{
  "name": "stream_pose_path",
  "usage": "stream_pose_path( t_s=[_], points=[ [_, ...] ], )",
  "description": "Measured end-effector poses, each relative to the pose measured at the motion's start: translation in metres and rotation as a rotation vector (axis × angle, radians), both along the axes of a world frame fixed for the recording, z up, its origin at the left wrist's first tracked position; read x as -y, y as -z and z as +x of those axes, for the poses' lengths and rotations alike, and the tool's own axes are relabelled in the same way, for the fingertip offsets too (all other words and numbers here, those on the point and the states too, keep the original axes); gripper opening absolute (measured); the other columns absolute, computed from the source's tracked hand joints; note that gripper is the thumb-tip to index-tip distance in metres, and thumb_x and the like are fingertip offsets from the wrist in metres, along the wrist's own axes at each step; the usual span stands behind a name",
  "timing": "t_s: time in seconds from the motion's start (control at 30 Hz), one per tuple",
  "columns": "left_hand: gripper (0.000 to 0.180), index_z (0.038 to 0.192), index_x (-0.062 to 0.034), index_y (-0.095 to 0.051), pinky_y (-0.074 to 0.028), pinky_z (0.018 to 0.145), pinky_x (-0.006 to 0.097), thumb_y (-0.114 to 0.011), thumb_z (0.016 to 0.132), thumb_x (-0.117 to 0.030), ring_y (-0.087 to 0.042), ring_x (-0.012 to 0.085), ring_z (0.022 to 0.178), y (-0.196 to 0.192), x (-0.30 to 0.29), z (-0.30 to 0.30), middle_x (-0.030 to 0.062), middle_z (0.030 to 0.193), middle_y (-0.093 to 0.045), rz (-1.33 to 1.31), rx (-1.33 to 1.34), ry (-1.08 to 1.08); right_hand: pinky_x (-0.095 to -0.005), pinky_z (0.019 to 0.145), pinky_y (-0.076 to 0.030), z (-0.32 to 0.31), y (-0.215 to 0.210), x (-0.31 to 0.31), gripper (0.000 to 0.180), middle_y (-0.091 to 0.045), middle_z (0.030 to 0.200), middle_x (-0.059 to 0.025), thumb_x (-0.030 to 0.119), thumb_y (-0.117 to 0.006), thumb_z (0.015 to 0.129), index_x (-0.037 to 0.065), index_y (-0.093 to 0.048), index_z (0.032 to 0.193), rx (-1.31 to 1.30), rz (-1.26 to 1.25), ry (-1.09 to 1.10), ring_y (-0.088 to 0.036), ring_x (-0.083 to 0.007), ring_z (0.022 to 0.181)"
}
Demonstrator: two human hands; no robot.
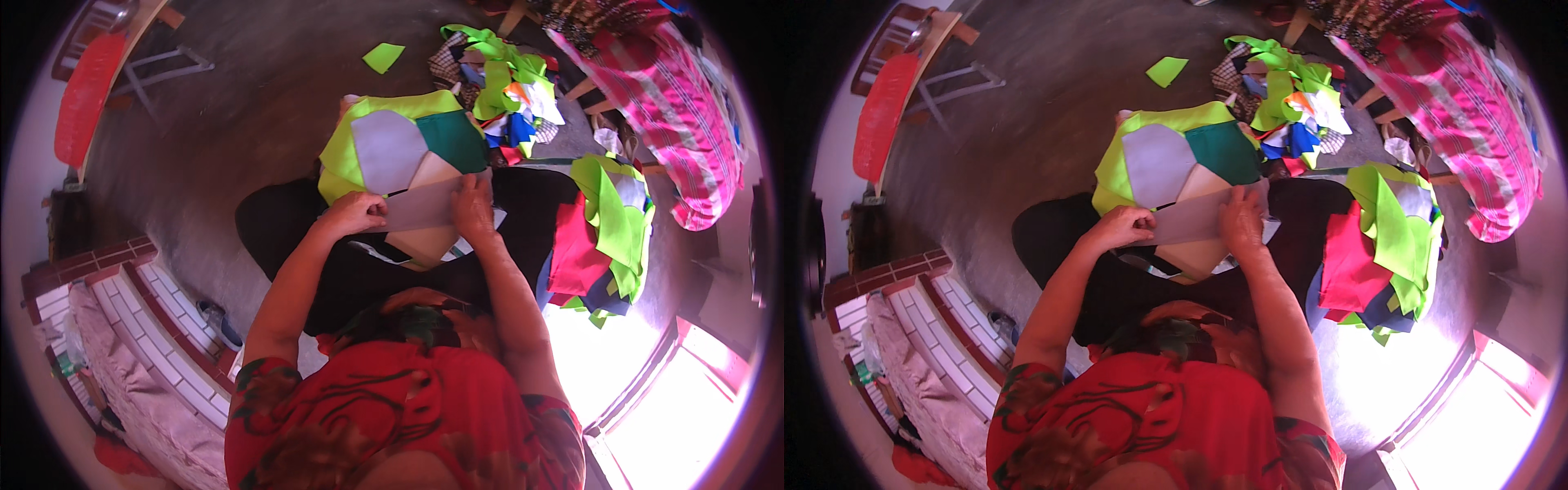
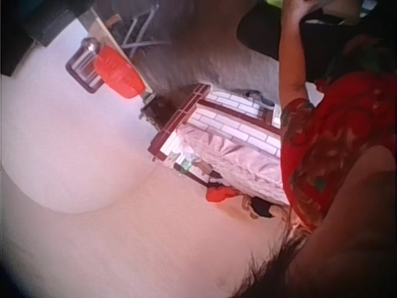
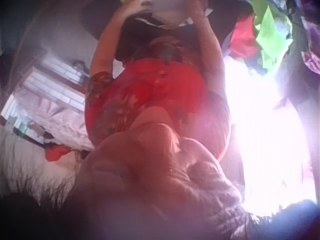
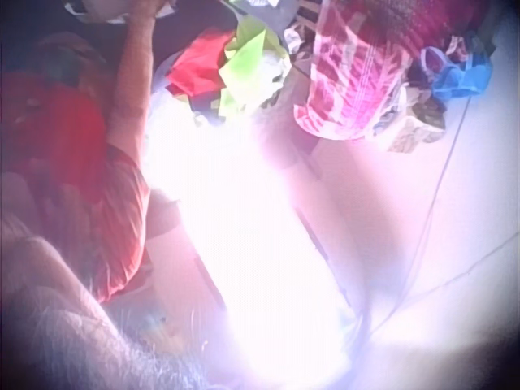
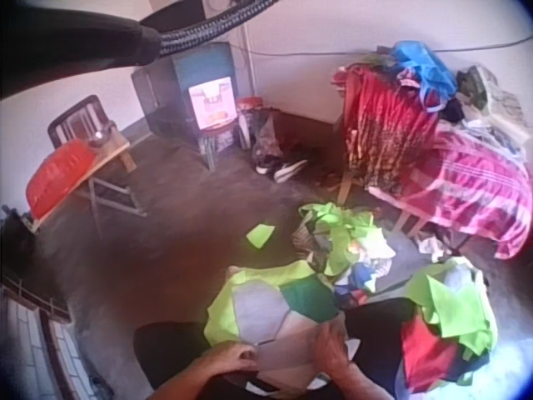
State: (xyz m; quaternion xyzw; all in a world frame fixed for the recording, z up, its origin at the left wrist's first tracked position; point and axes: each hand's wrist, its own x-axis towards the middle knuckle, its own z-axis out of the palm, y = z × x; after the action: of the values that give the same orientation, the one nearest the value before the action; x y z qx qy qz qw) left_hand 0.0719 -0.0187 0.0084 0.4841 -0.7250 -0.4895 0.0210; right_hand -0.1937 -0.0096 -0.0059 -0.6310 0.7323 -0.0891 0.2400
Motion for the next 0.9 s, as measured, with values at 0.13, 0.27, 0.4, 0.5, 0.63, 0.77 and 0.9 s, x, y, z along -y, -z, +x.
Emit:
stream_pose_path(
  t_s=[0.13, 0.27, 0.4, 0.5, 0.63, 0.77, 0.9],
  points=[
    [0.024, 0.087, -0.006, -0.064, -0.049, 0.064, 0.034, -0.074, 0.074, -0.023, -0.064, 0.0199, 0.07, 0.005, 0.01, -0.008, 0.0086, 0.076, -0.066, -0.054, 0.041, 0.054, -0.051, 0.079, -0.05, -0.012, 0.024, 0.003, 0.016, -0.042, 0.113, -0.025, 0.016, -0.056, 0.083, 0.005, -0.061, 0.092, -0.28, 0.041, -0.357, -0.049, -0.0446, 0.1],
    [0.022, 0.082, -0.0058, -0.063, -0.048, 0.06, 0.034, -0.075, 0.073, -0.021, -0.062, 0.0197, 0.067, -0.008, 0.013, -0.02, 0.0083, 0.073, -0.064, 0.013, 0.167, 0.03, -0.0544, 0.077, -0.047, -0.011, 0.023, 0.001, 0.029, -0.045, 0.112, -0.0257, 0.02, -0.057, 0.083, 0.005, -0.048, 0.107, -0.108, 0.015, -0.182, -0.052, -0.0449, 0.097],
    [0.023, 0.08, -0.0062, -0.062, -0.048, 0.063, 0.035, -0.074, 0.071, -0.024, -0.063, 0.0236, 0.07, -0.013, 0.017, -0.03, 0.0079, 0.073, -0.065, 0.006, 0.233, 0.031, -0.0523, 0.086, -0.045, -0.012, 0.015, -0.004, 0.038, -0.048, 0.119, -0.0251, 0.021, -0.059, 0.081, 0.006, -0.048, 0.114, -0.152, -0.162, -0.086, -0.05, -0.0457, 0.109],
    [0.021, 0.08, -0.006, -0.062, -0.048, 0.06, 0.034, -0.075, 0.071, -0.019, -0.062, 0.0211, 0.067, -0.002, 0.013, -0.021, 0.0074, 0.07, -0.063, -0.016, 0.207, 0.022, -0.0479, 0.09, -0.045, -0.006, -0.058, -0.014, 0.038, -0.049, 0.127, -0.0218, 0.019, -0.063, 0.078, 0.008, -0.054, 0.114, -0.014, -0.318, -0.215, -0.051, -0.0397, 0.114],
    [0.02, 0.082, -0.0058, -0.061, -0.046, 0.057, 0.031, -0.075, 0.071, -0.014, -0.06, 0.0168, 0.064, 0.003, 0.012, -0.012, 0.0066, 0.068, -0.062, 0.137, 0.087, -0.042, -0.0424, 0.089, -0.046, -0.04, -0.15, -0.024, 0.038, -0.059, 0.117, -0.0152, 0.011, -0.07, 0.073, 0.009, -0.06, 0.11, 0.065, -0.71, -0.194, -0.057, -0.0325, 0.108],
    [0.02, 0.083, -0.005, -0.061, -0.046, 0.056, 0.031, -0.075, 0.072, -0.014, -0.06, 0.0157, 0.064, 0.004, 0.009, -0.011, 0.0064, 0.07, -0.062, 0.115, 0.042, -0.041, -0.0419, 0.087, -0.043, -0.125, -0.175, -0.019, 0.047, -0.059, 0.108, -0.0139, 0.02, -0.072, 0.073, 0.005, -0.055, 0.115, -0.264, -0.685, 0.083, -0.055, -0.0322, 0.1],
    [0.02, 0.085, -0.0048, -0.062, -0.048, 0.059, 0.031, -0.074, 0.073, -0.014, -0.062, 0.0162, 0.067, 0.007, 0.007, -0.011, 0.0067, 0.073, -0.064, 0.06, 0.047, -0.045, -0.0438, 0.087, -0.043, -0.178, -0.16, -0.028, 0.058, -0.058, 0.113, -0.0126, 0.038, -0.07, 0.075, 0.007, -0.051, 0.121, -0.497, -0.452, 0.23, -0.054, -0.0316, 0.106]
  ],
)
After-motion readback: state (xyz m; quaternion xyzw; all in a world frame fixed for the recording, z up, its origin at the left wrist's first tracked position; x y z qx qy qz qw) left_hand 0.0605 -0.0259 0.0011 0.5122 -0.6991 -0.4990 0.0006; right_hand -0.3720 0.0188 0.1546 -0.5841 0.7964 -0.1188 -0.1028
